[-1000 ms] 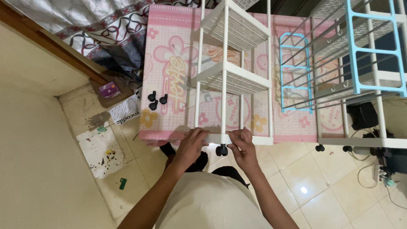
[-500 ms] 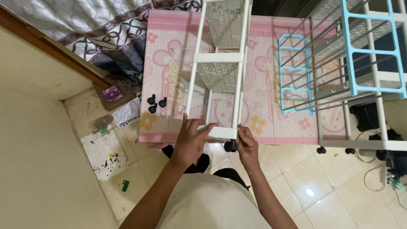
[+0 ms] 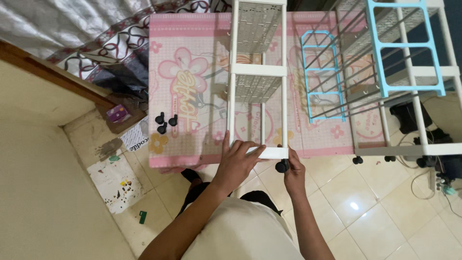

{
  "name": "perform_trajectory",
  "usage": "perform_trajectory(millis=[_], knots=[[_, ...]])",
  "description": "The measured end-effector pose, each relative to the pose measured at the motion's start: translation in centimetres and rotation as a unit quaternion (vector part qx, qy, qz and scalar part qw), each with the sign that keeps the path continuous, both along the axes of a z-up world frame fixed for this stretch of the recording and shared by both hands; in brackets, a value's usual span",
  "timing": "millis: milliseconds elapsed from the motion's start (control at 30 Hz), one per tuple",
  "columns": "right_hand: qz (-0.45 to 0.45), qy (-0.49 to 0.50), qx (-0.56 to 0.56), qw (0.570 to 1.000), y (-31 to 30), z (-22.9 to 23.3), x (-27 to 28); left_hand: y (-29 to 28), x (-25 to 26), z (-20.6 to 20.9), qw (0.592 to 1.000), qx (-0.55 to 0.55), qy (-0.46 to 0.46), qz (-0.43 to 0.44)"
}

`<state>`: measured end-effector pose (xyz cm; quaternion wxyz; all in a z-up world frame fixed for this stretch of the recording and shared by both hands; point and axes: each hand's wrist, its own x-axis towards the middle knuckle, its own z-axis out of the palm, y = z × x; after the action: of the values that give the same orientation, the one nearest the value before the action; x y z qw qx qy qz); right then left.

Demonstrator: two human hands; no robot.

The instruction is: The person assembles a white plastic rolling cart by attaching wheels to the base and connecting the frame sections. They handle the cart frame, wheels, and plastic connectors by hand, positioning and snapping parts together on a patterned mat.

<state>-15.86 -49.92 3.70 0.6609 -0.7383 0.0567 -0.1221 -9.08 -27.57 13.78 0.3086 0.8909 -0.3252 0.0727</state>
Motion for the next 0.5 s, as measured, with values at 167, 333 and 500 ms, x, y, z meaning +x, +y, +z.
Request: perform_trajectory(millis=[167, 333, 500], knots=[[-0.020, 0.007, -0.018, 1.000, -0.4, 1.1, -0.1, -0.1, 0.2, -0.1, 1.000, 0.024, 0.011, -0.005], [-0.144, 0.115, -0.042, 0.982, 1.2, 4.6, -1.7, -0.3, 0.2, 0.1, 0.997, 0.061, -0.023, -0.034], [-0.112, 0.226, -0.117, 0.961, 2.4, 8.6, -1.1, -0.3, 0.3, 0.3, 0.996, 0.073, -0.017, -0.057]])
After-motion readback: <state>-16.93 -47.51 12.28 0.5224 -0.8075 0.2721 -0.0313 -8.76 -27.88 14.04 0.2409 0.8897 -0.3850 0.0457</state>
